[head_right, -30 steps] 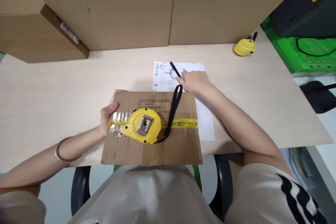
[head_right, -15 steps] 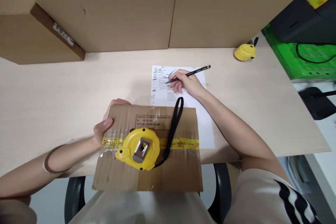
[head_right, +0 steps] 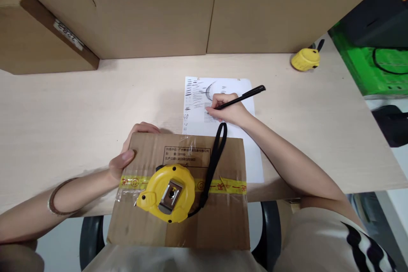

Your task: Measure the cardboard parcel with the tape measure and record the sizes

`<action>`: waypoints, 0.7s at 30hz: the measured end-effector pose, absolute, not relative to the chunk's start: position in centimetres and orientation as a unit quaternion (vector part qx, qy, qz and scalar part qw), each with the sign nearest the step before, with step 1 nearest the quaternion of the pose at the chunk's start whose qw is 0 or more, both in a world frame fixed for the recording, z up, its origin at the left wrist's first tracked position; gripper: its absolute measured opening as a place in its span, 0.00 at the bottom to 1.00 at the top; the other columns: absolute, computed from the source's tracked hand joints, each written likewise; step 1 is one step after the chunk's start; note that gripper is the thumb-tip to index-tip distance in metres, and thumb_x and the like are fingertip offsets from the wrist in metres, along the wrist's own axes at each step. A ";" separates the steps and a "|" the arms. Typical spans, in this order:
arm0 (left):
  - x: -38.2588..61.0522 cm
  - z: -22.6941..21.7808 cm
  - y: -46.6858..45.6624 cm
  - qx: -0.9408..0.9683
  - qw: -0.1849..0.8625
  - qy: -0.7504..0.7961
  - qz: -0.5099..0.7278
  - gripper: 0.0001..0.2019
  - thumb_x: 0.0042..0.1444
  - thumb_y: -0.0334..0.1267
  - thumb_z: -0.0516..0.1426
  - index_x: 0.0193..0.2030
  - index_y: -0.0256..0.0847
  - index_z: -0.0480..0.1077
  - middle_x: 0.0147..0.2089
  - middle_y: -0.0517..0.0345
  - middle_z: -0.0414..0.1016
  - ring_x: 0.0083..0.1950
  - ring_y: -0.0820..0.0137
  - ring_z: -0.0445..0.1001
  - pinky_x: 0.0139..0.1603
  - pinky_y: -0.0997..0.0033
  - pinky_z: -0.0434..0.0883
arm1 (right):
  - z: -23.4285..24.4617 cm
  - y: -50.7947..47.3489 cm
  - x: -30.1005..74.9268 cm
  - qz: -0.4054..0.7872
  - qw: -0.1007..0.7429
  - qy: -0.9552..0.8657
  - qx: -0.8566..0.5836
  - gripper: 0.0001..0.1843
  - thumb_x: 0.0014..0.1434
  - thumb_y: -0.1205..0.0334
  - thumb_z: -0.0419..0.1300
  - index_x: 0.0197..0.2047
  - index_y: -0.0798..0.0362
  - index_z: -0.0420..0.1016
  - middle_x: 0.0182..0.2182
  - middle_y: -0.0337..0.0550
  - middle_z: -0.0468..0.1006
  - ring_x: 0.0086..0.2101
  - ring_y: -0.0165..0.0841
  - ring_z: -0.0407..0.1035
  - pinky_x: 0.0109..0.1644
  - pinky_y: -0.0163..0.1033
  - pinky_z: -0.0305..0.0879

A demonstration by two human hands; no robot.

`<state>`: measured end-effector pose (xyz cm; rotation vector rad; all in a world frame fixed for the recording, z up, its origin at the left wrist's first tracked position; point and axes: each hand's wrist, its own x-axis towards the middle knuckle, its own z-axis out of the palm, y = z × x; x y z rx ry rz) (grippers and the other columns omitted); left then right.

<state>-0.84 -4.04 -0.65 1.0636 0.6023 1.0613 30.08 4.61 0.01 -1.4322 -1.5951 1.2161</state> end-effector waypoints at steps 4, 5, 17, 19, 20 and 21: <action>-0.8 -0.7 -4.0 0.484 0.680 0.270 0.480 0.26 0.60 0.63 0.65 0.54 0.44 0.76 0.54 0.49 0.77 0.58 0.50 0.77 0.54 0.48 0.82 | 0.1 4.5 30.1 0.464 0.326 -0.607 -0.557 0.22 0.51 0.51 0.76 0.24 0.50 0.68 0.15 0.37 0.71 0.15 0.26 0.60 0.18 0.35 0.52; -0.8 -0.7 -4.0 0.484 0.678 0.268 0.483 0.26 0.60 0.63 0.65 0.54 0.44 0.77 0.53 0.49 0.77 0.58 0.51 0.76 0.55 0.48 0.82 | 0.1 4.5 30.1 0.467 0.321 -0.609 -0.555 0.21 0.51 0.51 0.75 0.24 0.50 0.68 0.15 0.37 0.71 0.15 0.26 0.60 0.19 0.35 0.52; -1.1 -1.0 -4.0 0.479 0.697 0.263 0.464 0.28 0.60 0.65 0.65 0.56 0.46 0.74 0.56 0.47 0.79 0.57 0.50 0.78 0.50 0.50 0.82 | -0.1 4.7 30.4 0.470 0.315 -0.622 -0.541 0.23 0.50 0.51 0.76 0.22 0.50 0.66 0.16 0.35 0.67 0.19 0.25 0.58 0.23 0.35 0.49; -1.1 -1.2 -4.0 0.477 0.700 0.265 0.461 0.28 0.60 0.65 0.64 0.56 0.46 0.74 0.56 0.47 0.79 0.58 0.49 0.78 0.50 0.49 0.82 | 0.1 4.7 30.4 0.488 0.295 -0.629 -0.529 0.23 0.46 0.51 0.78 0.20 0.51 0.68 0.16 0.36 0.68 0.20 0.25 0.59 0.24 0.35 0.50; -1.2 -1.3 -4.0 0.477 0.701 0.266 0.459 0.29 0.60 0.65 0.64 0.57 0.47 0.74 0.56 0.47 0.79 0.58 0.49 0.78 0.50 0.49 0.82 | 0.2 4.6 30.3 0.496 0.288 -0.630 -0.524 0.24 0.44 0.51 0.79 0.20 0.52 0.68 0.16 0.37 0.69 0.21 0.25 0.59 0.24 0.35 0.51; -1.2 -1.4 -4.0 0.476 0.703 0.267 0.455 0.29 0.60 0.66 0.64 0.57 0.47 0.73 0.57 0.47 0.79 0.58 0.49 0.78 0.50 0.48 0.82 | 0.4 4.6 30.2 0.502 0.285 -0.629 -0.522 0.25 0.43 0.49 0.79 0.20 0.52 0.68 0.17 0.37 0.69 0.20 0.26 0.60 0.24 0.35 0.52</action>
